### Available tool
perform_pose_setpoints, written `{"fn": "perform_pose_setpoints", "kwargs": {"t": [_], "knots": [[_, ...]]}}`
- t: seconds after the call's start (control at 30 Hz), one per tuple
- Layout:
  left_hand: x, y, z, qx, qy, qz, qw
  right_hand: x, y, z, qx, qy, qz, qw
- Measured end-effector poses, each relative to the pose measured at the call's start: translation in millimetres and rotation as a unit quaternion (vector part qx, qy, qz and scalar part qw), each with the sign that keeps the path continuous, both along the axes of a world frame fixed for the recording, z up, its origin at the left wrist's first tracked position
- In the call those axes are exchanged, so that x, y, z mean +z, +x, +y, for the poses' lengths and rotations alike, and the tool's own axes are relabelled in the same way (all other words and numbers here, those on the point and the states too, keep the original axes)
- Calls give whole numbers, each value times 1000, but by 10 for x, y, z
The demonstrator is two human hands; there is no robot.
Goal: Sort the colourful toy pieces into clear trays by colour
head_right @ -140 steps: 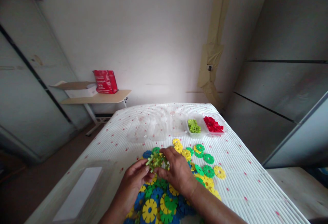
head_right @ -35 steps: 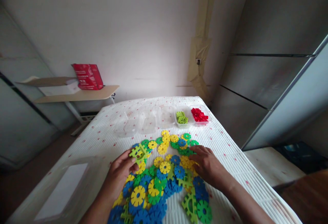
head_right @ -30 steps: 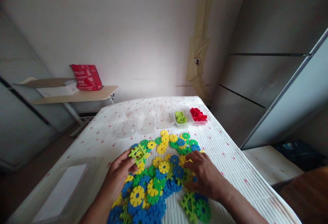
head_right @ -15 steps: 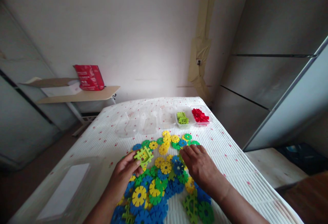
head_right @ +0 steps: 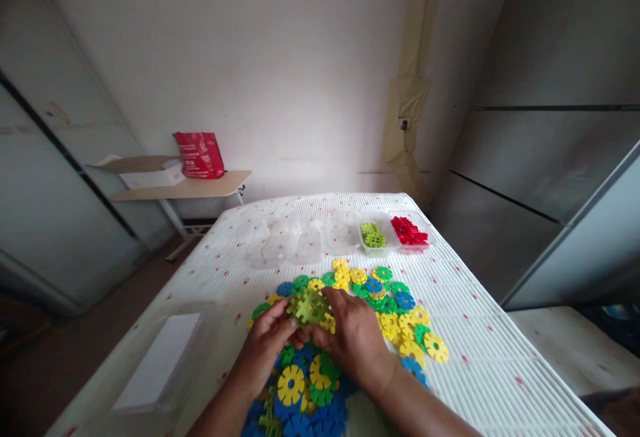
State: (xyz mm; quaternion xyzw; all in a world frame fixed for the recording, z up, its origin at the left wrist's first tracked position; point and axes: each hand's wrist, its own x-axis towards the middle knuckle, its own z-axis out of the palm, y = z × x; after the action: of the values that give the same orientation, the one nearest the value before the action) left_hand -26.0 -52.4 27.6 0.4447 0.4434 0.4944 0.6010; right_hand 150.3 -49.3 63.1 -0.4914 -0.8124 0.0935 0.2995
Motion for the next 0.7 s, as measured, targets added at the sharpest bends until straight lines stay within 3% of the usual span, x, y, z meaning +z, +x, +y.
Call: {"fn": "perform_pose_setpoints", "kwargs": {"t": [0.43,0.7], "knots": [[-73,-10,3,-8,-69,-183,981,-62,-91,22,-17,4,-6,1000],[38,-9,-17,-86,-55,-185,977,-80,-101,27,-20,27,-10,999]]}}
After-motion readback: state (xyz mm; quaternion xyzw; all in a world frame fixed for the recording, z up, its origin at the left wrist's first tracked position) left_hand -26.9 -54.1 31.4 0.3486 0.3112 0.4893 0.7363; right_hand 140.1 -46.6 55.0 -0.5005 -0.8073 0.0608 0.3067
